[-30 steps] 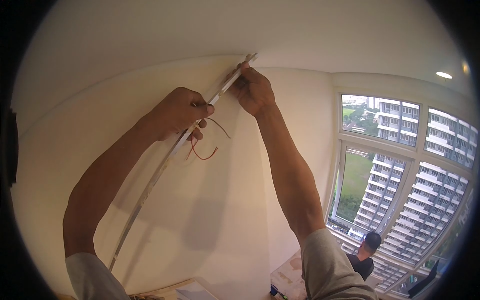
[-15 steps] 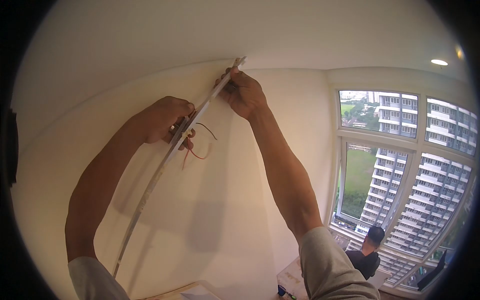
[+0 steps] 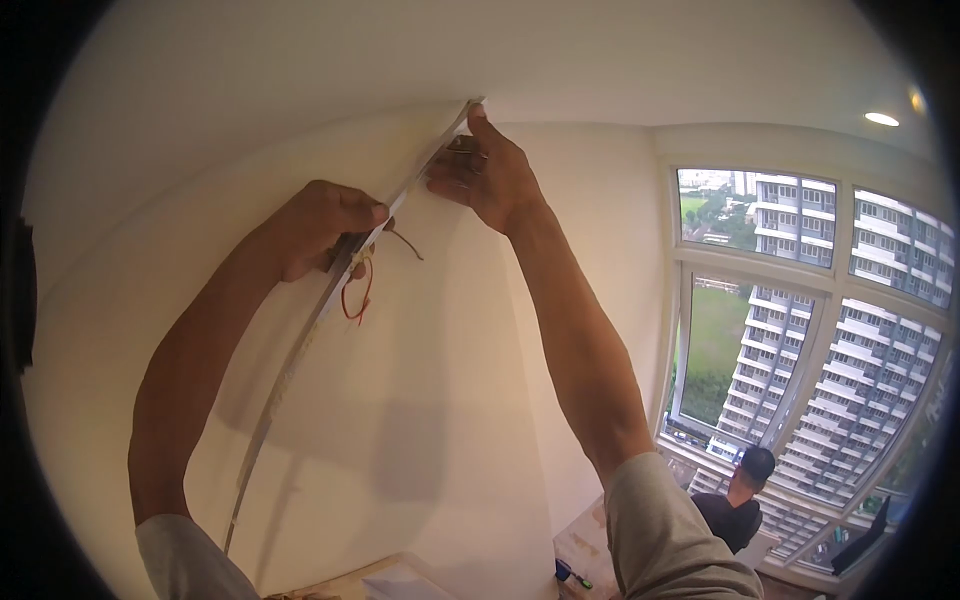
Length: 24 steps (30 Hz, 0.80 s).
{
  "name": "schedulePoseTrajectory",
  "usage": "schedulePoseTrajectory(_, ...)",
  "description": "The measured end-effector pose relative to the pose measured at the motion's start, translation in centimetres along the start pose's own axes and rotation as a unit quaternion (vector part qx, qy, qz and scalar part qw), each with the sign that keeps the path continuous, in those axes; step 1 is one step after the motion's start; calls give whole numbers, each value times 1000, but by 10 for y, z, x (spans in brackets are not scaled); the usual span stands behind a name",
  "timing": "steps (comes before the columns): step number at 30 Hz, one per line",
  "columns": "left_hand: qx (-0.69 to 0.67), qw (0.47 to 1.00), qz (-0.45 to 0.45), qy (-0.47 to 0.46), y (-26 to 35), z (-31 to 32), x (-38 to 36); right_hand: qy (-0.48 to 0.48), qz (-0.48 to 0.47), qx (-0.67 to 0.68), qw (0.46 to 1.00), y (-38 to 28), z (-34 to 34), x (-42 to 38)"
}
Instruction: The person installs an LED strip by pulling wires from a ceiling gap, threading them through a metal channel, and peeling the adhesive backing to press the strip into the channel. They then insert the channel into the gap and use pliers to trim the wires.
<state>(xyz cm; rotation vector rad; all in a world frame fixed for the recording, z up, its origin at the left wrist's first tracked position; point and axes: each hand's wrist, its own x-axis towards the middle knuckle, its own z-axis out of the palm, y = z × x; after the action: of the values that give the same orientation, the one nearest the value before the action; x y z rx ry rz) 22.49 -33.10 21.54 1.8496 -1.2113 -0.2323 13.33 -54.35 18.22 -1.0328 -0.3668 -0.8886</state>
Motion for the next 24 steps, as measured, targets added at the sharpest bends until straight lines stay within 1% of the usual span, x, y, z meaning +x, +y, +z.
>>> schedulePoseTrajectory(2, 44, 999, 18, 10, 3, 3, -5, 7, 37, -83, 996, 7, 0, -10)
schedulePoseTrajectory(4, 40, 994, 102, -8, -7, 0, 6, -18, 54, -145, 988, 13, -7, -8)
schedulePoseTrajectory(5, 109, 988, 108, -3, -7, -2, 17, -69, 44, -177, 981, 19, -28, 15)
schedulePoseTrajectory(6, 122, 991, 46, 18, 6, 8, 10, -145, 47, -129, 980, 19, -39, 31)
schedulePoseTrajectory(7, 147, 988, 48, 6, 8, 9, 11, -222, 56, -77, 970, 18, -49, 46)
schedulePoseTrajectory(8, 94, 992, 29, -74, 17, -4, 0, -294, 73, -27, 953, 17, -60, 62)
schedulePoseTrajectory(9, 43, 988, 1, -151, 26, -17, -9, -137, 51, -62, 987, 17, -46, 58)
schedulePoseTrajectory(10, 21, 990, -1, -143, 24, -17, -8, -202, 72, -39, 976, 10, -69, 77)
schedulePoseTrajectory(11, -2, 991, -3, -134, 20, -17, -5, -171, 24, -45, 984, 8, -68, 76)
schedulePoseTrajectory(12, -4, 989, 16, -144, 16, -18, -6, -220, 14, -60, 974, 7, -89, 98)
schedulePoseTrajectory(14, -4, 984, 61, -165, 15, -19, -13, -66, -5, 17, 998, 6, -20, 37)
schedulePoseTrajectory(15, 0, 981, 87, -175, 16, -22, -17, -65, -4, 23, 998, 9, -13, 29)
schedulePoseTrajectory(17, 48, 982, 88, -161, 22, -29, -31, -53, -92, -27, 994, 12, -6, 22)
schedulePoseTrajectory(19, 144, 978, 100, -117, 31, -46, -67, -42, -72, -27, 996, 4, -8, 24)
schedulePoseTrajectory(20, 183, 974, 97, -88, 32, -49, -103, -35, -52, -33, 998, 7, -8, 28)
schedulePoseTrajectory(21, 222, 969, 91, -59, 33, -52, -139, -176, 83, 100, 976, 0, -9, 35)
schedulePoseTrajectory(22, 251, 964, 90, 19, 15, -63, -154, -177, 90, 105, 974, -1, -6, 34)
schedulePoseTrajectory(23, 275, 953, 83, 96, -3, -75, -169, -148, 57, 79, 984, 1, -2, 31)
schedulePoseTrajectory(24, 297, 924, 113, 215, -39, -95, -184, -120, 26, 54, 991, 3, 3, 28)
